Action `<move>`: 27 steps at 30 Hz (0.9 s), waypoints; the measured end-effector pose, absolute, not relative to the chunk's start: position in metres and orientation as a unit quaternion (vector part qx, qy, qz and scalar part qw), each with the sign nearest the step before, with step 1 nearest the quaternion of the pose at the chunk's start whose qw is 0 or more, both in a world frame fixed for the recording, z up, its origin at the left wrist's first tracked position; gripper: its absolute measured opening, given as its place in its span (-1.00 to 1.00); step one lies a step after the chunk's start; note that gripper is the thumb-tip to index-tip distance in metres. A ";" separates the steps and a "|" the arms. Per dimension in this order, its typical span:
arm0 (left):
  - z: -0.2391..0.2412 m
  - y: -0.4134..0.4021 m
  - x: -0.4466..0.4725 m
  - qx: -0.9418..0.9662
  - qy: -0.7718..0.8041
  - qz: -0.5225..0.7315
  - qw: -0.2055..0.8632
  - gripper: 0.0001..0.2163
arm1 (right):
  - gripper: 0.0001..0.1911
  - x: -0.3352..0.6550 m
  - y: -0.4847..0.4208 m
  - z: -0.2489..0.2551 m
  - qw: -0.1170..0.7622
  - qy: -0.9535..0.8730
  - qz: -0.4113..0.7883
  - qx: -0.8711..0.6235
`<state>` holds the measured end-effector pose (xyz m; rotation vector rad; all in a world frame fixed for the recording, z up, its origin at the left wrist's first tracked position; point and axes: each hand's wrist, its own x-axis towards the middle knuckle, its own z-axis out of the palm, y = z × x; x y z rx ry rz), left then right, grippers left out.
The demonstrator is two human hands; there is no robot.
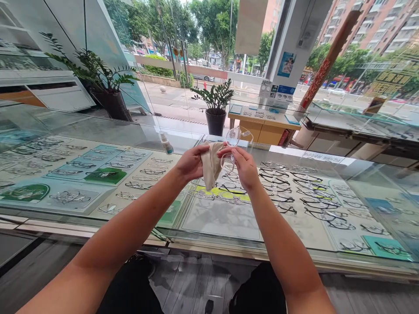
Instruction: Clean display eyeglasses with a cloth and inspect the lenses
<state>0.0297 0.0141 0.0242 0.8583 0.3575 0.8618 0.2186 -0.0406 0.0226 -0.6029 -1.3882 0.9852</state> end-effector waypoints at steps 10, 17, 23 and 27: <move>0.018 0.019 0.031 0.394 0.124 0.393 0.821 -0.62 | -0.64 0.218 -0.043 0.024 0.623 -0.601 0.440 -0.239; 0.009 0.021 0.038 0.542 0.213 0.512 0.631 -0.60 | -0.69 0.223 -0.046 0.026 0.633 -0.577 0.466 -0.220; 0.011 0.019 0.037 0.641 0.228 0.545 0.490 -0.52 | -0.69 0.228 -0.046 0.028 0.624 -0.580 0.473 -0.223; 0.011 0.023 0.035 0.671 0.210 0.552 0.449 -0.54 | -0.68 0.232 -0.047 0.029 0.614 -0.587 0.475 -0.228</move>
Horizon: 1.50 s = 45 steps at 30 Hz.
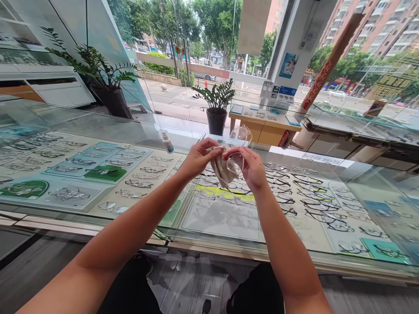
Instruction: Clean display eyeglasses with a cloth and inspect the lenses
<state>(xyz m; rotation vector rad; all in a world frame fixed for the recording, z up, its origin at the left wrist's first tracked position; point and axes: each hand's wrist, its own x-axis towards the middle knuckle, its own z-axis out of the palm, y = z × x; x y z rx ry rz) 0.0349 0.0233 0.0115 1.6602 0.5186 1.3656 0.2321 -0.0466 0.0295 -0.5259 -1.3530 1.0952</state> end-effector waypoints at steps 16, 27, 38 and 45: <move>0.019 0.020 0.021 0.745 0.177 0.460 0.450 -0.64 | -0.61 0.245 -0.043 0.030 0.547 -0.651 0.456 -0.264; 0.029 0.010 0.021 0.696 0.200 0.477 0.497 -0.63 | -0.64 0.246 -0.048 0.033 0.550 -0.646 0.462 -0.258; 0.030 0.009 0.022 0.697 0.211 0.495 0.474 -0.69 | -0.64 0.241 -0.060 0.038 0.559 -0.664 0.443 -0.224; 0.031 0.005 0.024 0.726 0.188 0.486 0.450 -0.68 | -0.62 0.238 -0.060 0.037 0.544 -0.673 0.440 -0.242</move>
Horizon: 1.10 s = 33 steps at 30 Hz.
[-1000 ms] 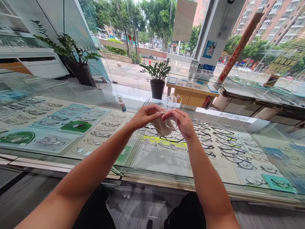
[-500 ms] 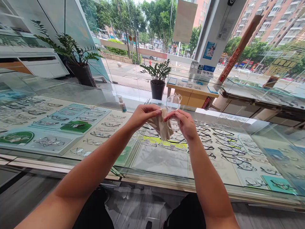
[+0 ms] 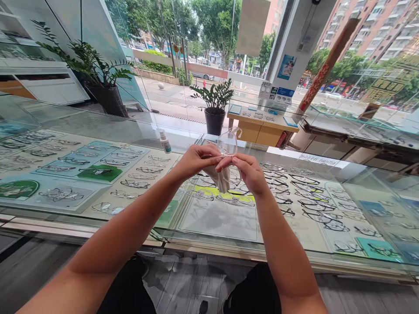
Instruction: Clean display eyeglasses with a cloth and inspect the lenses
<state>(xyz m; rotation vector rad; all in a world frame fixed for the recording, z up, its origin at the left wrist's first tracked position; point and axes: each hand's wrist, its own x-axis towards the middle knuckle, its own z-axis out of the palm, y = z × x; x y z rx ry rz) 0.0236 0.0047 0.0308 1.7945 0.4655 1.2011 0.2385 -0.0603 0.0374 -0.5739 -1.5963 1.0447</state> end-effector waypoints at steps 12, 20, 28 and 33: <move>0.036 0.000 0.023 0.733 0.176 0.466 0.463 -0.66 | -0.63 0.239 -0.060 0.037 0.542 -0.677 0.430 -0.250; 0.030 0.003 0.025 0.708 0.194 0.483 0.477 -0.69 | -0.63 0.237 -0.061 0.040 0.559 -0.662 0.430 -0.254; 0.030 0.002 0.027 0.683 0.187 0.517 0.480 -0.68 | -0.63 0.237 -0.059 0.037 0.581 -0.646 0.423 -0.258; 0.029 0.000 0.029 0.682 0.182 0.521 0.480 -0.67 | -0.64 0.236 -0.061 0.038 0.584 -0.649 0.423 -0.242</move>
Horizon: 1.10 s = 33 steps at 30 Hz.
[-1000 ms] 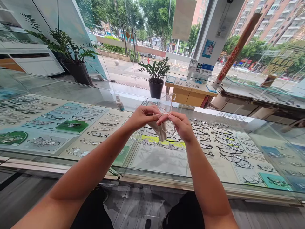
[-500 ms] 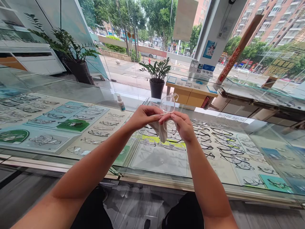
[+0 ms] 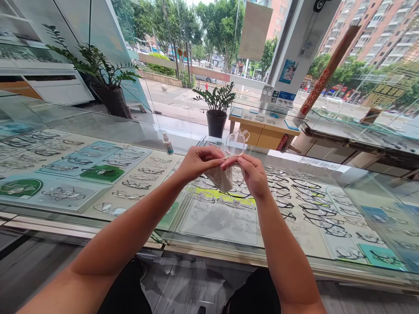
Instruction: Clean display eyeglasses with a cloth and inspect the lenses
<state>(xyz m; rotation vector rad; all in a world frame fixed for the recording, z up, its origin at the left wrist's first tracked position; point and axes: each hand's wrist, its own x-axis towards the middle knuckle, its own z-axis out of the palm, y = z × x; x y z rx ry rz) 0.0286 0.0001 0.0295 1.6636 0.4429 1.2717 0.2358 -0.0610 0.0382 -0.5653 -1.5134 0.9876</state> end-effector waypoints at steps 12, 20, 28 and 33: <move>0.027 0.003 0.030 0.682 0.155 0.525 0.486 -0.67 | -0.65 0.236 -0.062 0.037 0.583 -0.642 0.448 -0.217; 0.026 0.002 0.031 0.676 0.162 0.521 0.496 -0.65 | -0.67 0.238 -0.061 0.036 0.588 -0.631 0.469 -0.191; 0.029 -0.002 0.030 0.674 0.168 0.514 0.504 -0.69 | -0.70 0.239 -0.062 0.037 0.600 -0.609 0.484 -0.186; 0.028 -0.002 0.030 0.675 0.178 0.510 0.503 -0.65 | -0.70 0.239 -0.061 0.035 0.597 -0.618 0.475 -0.189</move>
